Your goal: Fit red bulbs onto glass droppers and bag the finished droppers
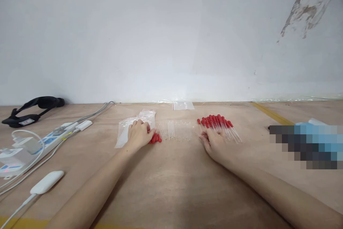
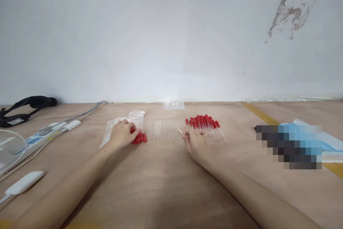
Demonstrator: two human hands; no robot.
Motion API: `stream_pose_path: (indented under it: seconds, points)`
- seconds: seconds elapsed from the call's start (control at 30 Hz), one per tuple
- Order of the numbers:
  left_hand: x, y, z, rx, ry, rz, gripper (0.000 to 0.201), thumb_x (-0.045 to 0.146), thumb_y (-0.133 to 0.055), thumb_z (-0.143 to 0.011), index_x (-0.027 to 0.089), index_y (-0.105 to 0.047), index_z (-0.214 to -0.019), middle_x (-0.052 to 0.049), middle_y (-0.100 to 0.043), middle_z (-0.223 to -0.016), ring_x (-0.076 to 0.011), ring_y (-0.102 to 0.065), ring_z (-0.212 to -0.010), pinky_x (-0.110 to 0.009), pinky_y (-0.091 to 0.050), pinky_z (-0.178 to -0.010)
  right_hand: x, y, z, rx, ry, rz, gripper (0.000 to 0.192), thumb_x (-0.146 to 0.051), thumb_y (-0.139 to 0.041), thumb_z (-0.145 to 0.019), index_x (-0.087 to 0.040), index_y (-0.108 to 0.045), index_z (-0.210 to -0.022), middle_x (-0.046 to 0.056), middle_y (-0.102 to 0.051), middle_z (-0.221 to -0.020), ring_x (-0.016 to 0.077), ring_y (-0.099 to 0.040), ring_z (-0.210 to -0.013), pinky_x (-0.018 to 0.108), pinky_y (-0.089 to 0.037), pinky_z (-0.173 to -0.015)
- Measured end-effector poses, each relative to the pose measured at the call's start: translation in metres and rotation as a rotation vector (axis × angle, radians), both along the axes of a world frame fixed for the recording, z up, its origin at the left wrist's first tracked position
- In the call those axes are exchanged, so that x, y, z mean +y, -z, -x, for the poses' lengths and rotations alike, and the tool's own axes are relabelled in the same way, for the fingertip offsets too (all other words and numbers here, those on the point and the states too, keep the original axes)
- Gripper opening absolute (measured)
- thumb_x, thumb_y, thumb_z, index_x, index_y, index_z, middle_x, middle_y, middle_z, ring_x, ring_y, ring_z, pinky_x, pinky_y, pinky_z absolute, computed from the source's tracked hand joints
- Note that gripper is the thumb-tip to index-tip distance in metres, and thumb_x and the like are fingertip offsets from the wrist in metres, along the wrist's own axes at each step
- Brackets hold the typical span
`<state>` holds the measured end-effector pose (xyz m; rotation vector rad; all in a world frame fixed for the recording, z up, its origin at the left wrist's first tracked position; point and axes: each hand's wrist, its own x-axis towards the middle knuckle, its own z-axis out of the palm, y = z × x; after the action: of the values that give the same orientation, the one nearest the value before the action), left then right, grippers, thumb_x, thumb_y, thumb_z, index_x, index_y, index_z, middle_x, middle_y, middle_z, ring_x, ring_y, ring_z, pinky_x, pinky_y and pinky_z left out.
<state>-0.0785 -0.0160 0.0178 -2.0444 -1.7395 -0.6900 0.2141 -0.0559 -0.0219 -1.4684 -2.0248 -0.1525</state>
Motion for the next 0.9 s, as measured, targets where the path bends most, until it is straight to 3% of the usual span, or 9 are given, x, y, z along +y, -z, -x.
stream_pose_path:
  seconds: [0.2, 0.37, 0.43, 0.5, 0.57, 0.67, 0.77, 0.9]
  points:
    - [0.001, 0.003, 0.002, -0.035, -0.024, 0.073, 0.030, 0.039, -0.054, -0.073, 0.019, -0.059, -0.051, -0.013, -0.056, -0.071, -0.0319, -0.051, -0.079, -0.046, -0.037, -0.068, -0.003, 0.015, -0.002, 0.100, 0.003, 0.046, 0.026, -0.034, -0.039, -0.083, -0.019, -0.056, -0.096, 0.004, -0.066, -0.073, 0.0170, -0.058, -0.067, 0.034, -0.028, -0.080]
    - [-0.002, -0.011, 0.002, -0.010, -0.054, 0.061, 0.028, 0.036, -0.050, -0.076, 0.016, -0.060, -0.059, -0.013, -0.056, -0.076, -0.0317, -0.050, -0.084, -0.045, -0.036, -0.073, -0.004, 0.015, -0.001, 0.083, -0.037, 0.017, 0.027, -0.031, -0.040, -0.084, -0.018, -0.057, -0.099, 0.004, -0.066, -0.078, 0.0167, -0.058, -0.071, 0.034, -0.027, -0.080]
    - [-0.007, -0.017, -0.004, -0.029, -0.008, -0.019, 0.026, 0.034, -0.047, -0.079, 0.015, -0.059, -0.066, -0.012, -0.055, -0.079, -0.0303, -0.049, -0.087, -0.043, -0.036, -0.075, -0.004, 0.014, -0.001, 0.088, -0.051, 0.012, 0.026, -0.029, -0.038, -0.085, -0.019, -0.058, -0.099, 0.004, -0.066, -0.083, 0.0163, -0.058, -0.073, 0.033, -0.027, -0.079]
    - [-0.018, -0.018, -0.019, -0.100, 0.144, -0.085, 0.021, 0.031, -0.044, -0.082, 0.015, -0.056, -0.075, -0.010, -0.054, -0.082, -0.0256, -0.049, -0.087, -0.038, -0.037, -0.077, -0.005, 0.012, -0.001, 0.096, -0.055, 0.017, 0.026, -0.027, -0.036, -0.085, -0.020, -0.059, -0.096, 0.004, -0.066, -0.086, 0.0161, -0.057, -0.075, 0.032, -0.028, -0.079]
    - [-0.031, -0.011, -0.038, -0.210, 0.364, -0.017, 0.016, 0.027, -0.043, -0.083, 0.016, -0.053, -0.081, -0.006, -0.054, -0.082, -0.0197, -0.050, -0.082, -0.031, -0.039, -0.073, -0.006, 0.009, -0.002, 0.108, -0.055, 0.034, 0.026, -0.026, -0.034, -0.086, -0.020, -0.058, -0.091, 0.004, -0.065, -0.086, 0.0156, -0.057, -0.075, 0.032, -0.028, -0.080]
    - [-0.051, 0.013, -0.064, -0.267, 0.573, 0.207, 0.010, 0.022, -0.043, -0.082, 0.017, -0.052, -0.080, -0.003, -0.053, -0.077, -0.0164, -0.051, -0.072, -0.027, -0.040, -0.066, -0.008, 0.005, -0.003, 0.136, -0.047, 0.057, 0.023, -0.025, -0.033, -0.085, -0.019, -0.056, -0.086, 0.003, -0.063, -0.080, 0.0151, -0.056, -0.071, 0.032, -0.031, -0.078]
    - [-0.058, 0.034, -0.077, -0.315, 0.640, 0.312, 0.013, 0.018, -0.047, -0.079, 0.017, -0.055, -0.090, -0.004, -0.053, -0.083, -0.0169, -0.051, -0.076, -0.028, -0.041, -0.068, -0.009, 0.004, -0.004, 0.172, -0.061, 0.055, 0.020, -0.027, -0.036, -0.083, -0.018, -0.054, -0.083, 0.004, -0.060, -0.075, 0.0151, -0.054, -0.066, 0.029, -0.035, -0.068]
    - [-0.053, 0.041, -0.079, -0.380, 0.663, 0.354, 0.017, 0.024, -0.051, -0.079, 0.020, -0.062, -0.091, -0.005, -0.054, -0.089, -0.0182, -0.051, -0.084, -0.030, -0.041, -0.075, -0.010, 0.006, -0.002, 0.218, -0.202, 0.025, 0.017, -0.028, -0.038, -0.082, -0.018, -0.052, -0.080, 0.003, -0.057, -0.071, 0.0140, -0.052, -0.064, 0.026, -0.038, -0.061]
